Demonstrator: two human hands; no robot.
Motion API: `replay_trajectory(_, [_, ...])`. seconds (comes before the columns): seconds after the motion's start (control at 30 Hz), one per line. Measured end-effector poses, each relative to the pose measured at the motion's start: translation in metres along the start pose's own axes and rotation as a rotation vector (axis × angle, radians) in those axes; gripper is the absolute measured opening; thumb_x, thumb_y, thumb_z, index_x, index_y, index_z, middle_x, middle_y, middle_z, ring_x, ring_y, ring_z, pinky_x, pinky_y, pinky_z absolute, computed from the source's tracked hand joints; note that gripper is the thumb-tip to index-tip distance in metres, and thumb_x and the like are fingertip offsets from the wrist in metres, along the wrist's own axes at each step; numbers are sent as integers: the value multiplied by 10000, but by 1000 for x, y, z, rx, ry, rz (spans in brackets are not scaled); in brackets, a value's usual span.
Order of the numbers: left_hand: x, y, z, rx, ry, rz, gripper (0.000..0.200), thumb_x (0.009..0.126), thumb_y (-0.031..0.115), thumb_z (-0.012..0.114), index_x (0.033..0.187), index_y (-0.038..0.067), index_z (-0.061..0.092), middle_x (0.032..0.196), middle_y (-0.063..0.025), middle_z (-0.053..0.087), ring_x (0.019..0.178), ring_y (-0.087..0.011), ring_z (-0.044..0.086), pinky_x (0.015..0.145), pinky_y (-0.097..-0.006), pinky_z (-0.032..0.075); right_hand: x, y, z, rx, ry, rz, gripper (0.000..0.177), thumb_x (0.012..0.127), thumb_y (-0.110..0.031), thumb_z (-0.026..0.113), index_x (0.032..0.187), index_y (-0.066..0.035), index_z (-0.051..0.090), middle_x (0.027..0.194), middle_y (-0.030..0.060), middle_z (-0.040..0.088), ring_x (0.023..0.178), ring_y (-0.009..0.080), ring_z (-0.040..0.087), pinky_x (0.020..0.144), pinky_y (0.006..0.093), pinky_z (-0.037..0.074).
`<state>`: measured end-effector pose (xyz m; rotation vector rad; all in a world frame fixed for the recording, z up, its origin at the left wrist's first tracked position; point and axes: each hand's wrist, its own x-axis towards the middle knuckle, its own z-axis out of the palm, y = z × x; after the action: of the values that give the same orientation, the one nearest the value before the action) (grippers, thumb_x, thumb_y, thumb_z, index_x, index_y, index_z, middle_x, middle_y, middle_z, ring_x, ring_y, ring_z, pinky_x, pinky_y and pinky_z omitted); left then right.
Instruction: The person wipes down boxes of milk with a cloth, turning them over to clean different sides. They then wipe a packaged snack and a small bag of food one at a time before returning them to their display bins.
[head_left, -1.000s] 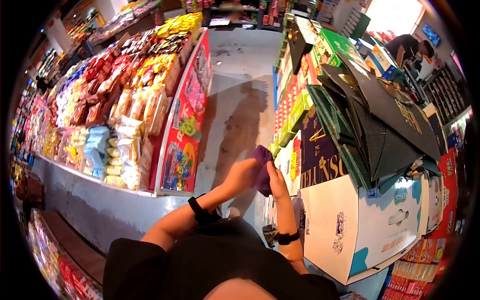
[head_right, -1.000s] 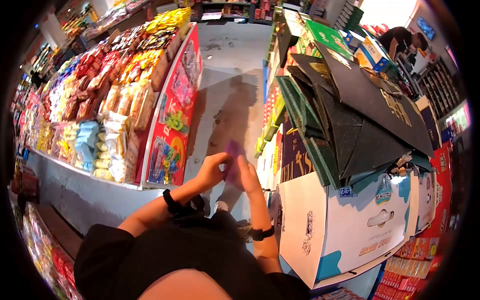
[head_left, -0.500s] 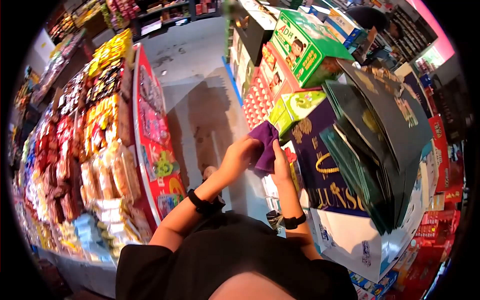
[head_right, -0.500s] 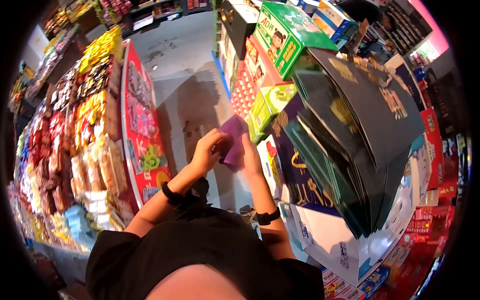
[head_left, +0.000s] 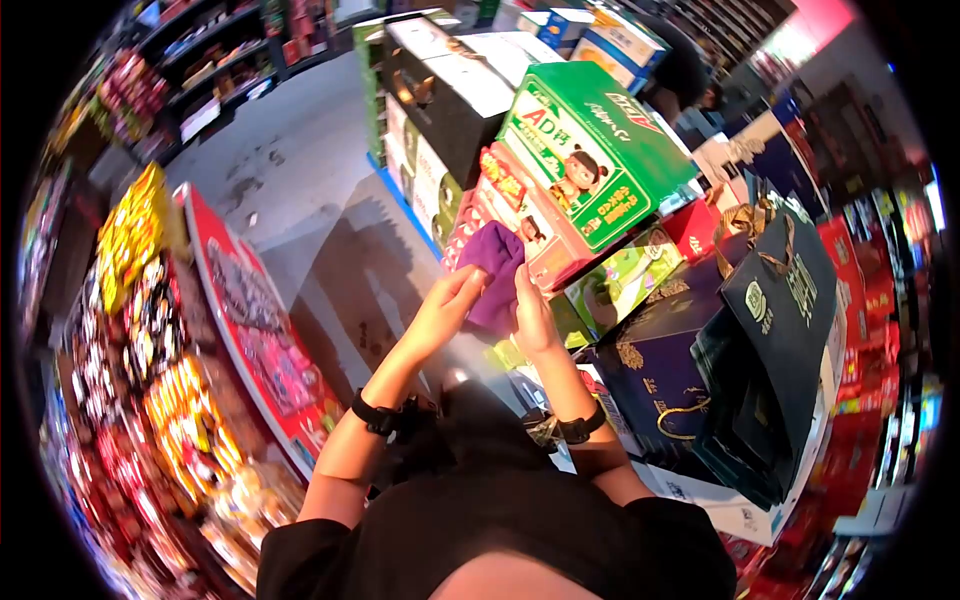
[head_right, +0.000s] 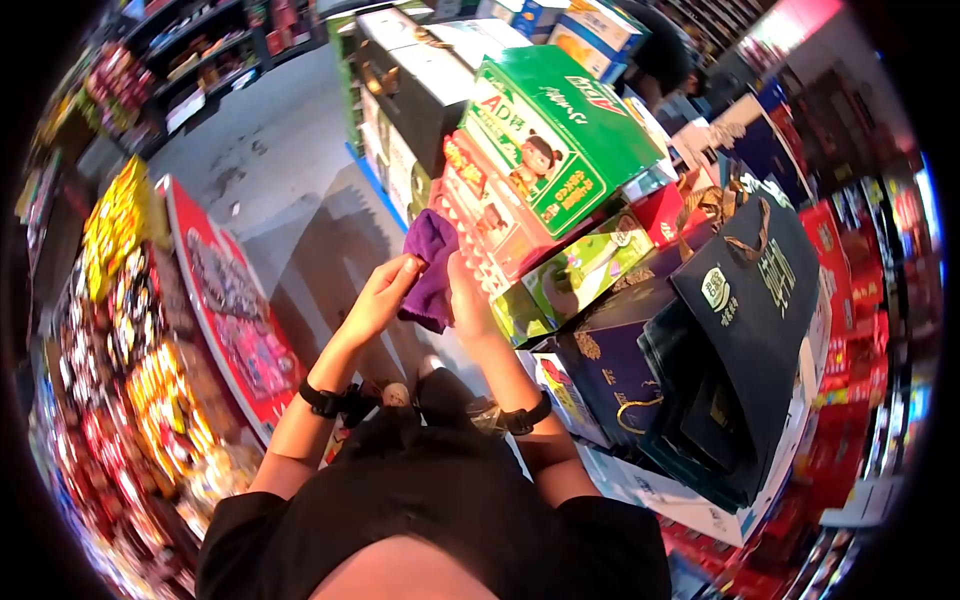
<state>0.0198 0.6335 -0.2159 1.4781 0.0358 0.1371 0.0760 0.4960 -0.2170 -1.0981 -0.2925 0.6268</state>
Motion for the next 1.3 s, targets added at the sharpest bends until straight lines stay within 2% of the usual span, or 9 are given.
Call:
replay_trajectory(0.07, [29, -8, 0, -122, -94, -17, 86, 903, 120, 495, 914, 39, 523, 769, 55, 472, 694, -8, 436, 576, -170, 376, 14, -10, -6, -304, 174, 104, 460, 972, -351, 321, 1231, 13, 431, 1180, 58, 484, 1072, 136, 459, 940, 284, 352])
replay_trajectory(0.17, [68, -4, 1, -117, -213, 13, 291, 843, 72, 561, 1118, 49, 470, 881, 17, 521, 776, -47, 496, 641, -207, 436, 56, -9, -31, -413, 20, -338, 505, 970, -355, 306, 1330, -1, 332, 1321, 91, 403, 1211, 179, 375, 1024, 321, 256])
replay_trajectory(0.3, [125, 20, 12, 94, -360, 195, 500, 833, 92, 572, 1279, 58, 346, 1058, -64, 503, 902, -126, 517, 698, -244, 461, 82, -59, -23, -69, -56, -364, 630, 952, -428, 304, 1414, -38, 125, 1400, 103, 288, 1280, 204, 295, 1035, 324, 264])
replay_trajectory(0.47, [199, 47, 44, 281, -552, 352, 111, 891, 114, 535, 904, 17, 482, 795, -2, 431, 722, -70, 451, 581, -231, 403, 98, -86, -59, 312, 282, -447, 503, 963, -383, 315, 1304, -16, 366, 1246, 72, 479, 1137, 168, 455, 967, 315, 360])
replay_trajectory(0.77, [302, 73, 28, -3, -424, 143, 165, 888, 150, 554, 761, 44, 549, 624, 84, 429, 554, -7, 350, 481, -179, 282, 88, -155, -128, 594, 453, -390, 312, 911, -231, 491, 1118, -6, 552, 1063, 105, 614, 961, 205, 594, 863, 332, 460])
replay_trajectory(1.0, [388, 110, 46, 665, -580, 542, 223, 850, 189, 597, 911, -26, 589, 706, -29, 580, 635, -156, 538, 603, -260, 420, 106, -233, -192, -222, 645, -209, 366, 870, -265, 553, 1119, 4, 554, 1019, 88, 630, 910, 190, 605, 806, 296, 459])
replay_trajectory(1.07, [393, 103, 49, 988, -355, 866, 265, 819, 204, 606, 984, -2, 590, 904, -154, 606, 798, -355, 560, 710, -381, 453, 105, -236, -196, -1485, 1135, -160, 356, 831, -285, 594, 1061, -13, 586, 929, 159, 627, 815, 267, 616, 720, 335, 473])
replay_trajectory(1.1, [397, 97, 47, 971, -370, 858, 265, 819, 204, 606, 984, -2, 590, 904, -154, 606, 798, -355, 560, 710, -381, 453, 112, -234, -180, -1638, 1204, -477, 346, 830, -272, 588, 1062, -15, 586, 925, 187, 611, 800, 321, 604, 727, 360, 471])
replay_trajectory(1.3, [433, 60, 0, 1011, -436, 946, 335, 851, 259, 563, 1076, 11, 582, 1137, -158, 567, 1110, -354, 480, 903, -398, 397, 151, -203, -94, -1479, 517, -288, 478, 843, -219, 583, 1266, -42, 448, 1285, 167, 463, 1210, 285, 415, 1003, 356, 316])
